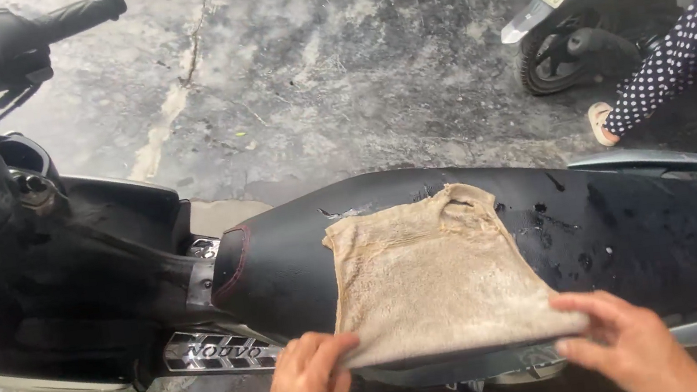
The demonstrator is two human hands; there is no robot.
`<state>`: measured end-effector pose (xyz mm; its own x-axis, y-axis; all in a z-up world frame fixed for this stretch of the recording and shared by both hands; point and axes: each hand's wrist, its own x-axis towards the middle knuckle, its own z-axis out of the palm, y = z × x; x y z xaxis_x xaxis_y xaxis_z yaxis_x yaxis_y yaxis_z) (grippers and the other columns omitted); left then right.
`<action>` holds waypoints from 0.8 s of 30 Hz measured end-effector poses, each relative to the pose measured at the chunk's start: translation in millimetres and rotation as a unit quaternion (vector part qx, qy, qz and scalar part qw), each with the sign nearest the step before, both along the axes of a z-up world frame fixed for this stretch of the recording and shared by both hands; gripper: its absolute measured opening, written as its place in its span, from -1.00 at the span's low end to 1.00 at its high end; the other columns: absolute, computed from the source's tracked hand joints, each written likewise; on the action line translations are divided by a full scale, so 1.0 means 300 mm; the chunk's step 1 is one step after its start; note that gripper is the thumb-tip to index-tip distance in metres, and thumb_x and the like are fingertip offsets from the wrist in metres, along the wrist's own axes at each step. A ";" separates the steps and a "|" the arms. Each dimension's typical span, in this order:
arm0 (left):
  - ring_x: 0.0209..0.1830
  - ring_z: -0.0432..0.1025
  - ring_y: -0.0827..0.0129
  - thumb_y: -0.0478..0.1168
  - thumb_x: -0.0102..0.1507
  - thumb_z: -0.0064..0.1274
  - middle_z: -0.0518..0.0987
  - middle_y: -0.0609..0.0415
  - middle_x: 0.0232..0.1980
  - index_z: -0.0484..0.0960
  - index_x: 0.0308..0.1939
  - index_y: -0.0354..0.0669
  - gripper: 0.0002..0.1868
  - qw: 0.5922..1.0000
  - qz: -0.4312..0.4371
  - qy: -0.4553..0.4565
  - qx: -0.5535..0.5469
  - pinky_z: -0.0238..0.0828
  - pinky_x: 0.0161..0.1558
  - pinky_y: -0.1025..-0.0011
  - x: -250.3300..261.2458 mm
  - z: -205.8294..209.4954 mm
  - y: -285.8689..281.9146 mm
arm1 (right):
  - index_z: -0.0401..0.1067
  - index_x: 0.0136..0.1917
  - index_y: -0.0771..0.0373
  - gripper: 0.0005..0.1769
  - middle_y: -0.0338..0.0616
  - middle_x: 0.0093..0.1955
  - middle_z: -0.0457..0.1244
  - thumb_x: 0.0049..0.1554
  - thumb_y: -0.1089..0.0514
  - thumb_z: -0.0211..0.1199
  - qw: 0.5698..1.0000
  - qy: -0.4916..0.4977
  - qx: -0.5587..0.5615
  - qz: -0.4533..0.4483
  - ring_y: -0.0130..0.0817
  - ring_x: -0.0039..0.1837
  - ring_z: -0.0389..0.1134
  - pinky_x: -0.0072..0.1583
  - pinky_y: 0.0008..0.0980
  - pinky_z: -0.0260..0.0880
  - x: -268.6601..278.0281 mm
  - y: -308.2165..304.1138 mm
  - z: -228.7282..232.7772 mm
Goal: The person washes the seat of a black motorcycle using a soapy cloth. They dip the cloth into a red bucket of soapy water and scrub the seat surface thoroughly, creating suds. The camera angle is high and moves rapidly during the task.
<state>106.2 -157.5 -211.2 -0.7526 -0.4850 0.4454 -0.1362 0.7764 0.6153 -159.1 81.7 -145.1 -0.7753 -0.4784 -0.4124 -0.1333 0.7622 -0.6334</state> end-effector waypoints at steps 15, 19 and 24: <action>-0.48 0.46 0.62 -0.31 -0.16 -0.01 0.57 0.38 -0.39 0.63 -0.35 0.25 -0.64 0.986 0.128 0.033 0.097 0.33 -0.42 0.64 -0.118 0.248 -0.077 | 0.58 -0.29 0.31 -0.82 -0.22 -0.40 0.37 -0.26 0.38 0.40 0.976 0.128 -0.174 -0.039 -0.59 -0.26 0.22 -0.06 -0.65 0.15 -0.159 -0.034 -0.018; -0.32 0.49 0.59 -0.37 -0.09 0.06 0.63 0.27 -0.35 0.68 -0.35 0.01 -0.73 0.965 0.147 0.066 0.208 0.32 -0.15 0.65 -0.205 0.461 -0.154 | 0.53 -0.21 0.27 -0.80 -0.25 -0.28 0.36 -0.19 0.38 0.31 0.967 0.167 -0.194 -0.005 -0.54 -0.20 0.26 0.01 -0.64 0.15 -0.208 -0.163 0.217; -0.27 0.48 0.54 -0.52 -0.04 0.01 0.57 0.09 -0.24 0.61 -0.21 -0.21 -0.66 0.934 0.109 0.162 0.298 0.43 -0.15 0.70 -0.298 0.626 -0.232 | 0.28 -0.02 0.48 -0.70 0.12 -0.02 0.24 -0.06 0.53 0.00 0.891 -0.005 -0.452 -0.033 -0.23 -0.02 0.26 0.12 -0.45 0.27 -0.280 -0.245 0.310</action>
<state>16.9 -227.0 -23.5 -0.4796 -0.8457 0.2342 0.0180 0.2574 0.9661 -243.0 8.1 -52.0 -0.8120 -0.5728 0.1124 -0.0985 -0.0552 -0.9936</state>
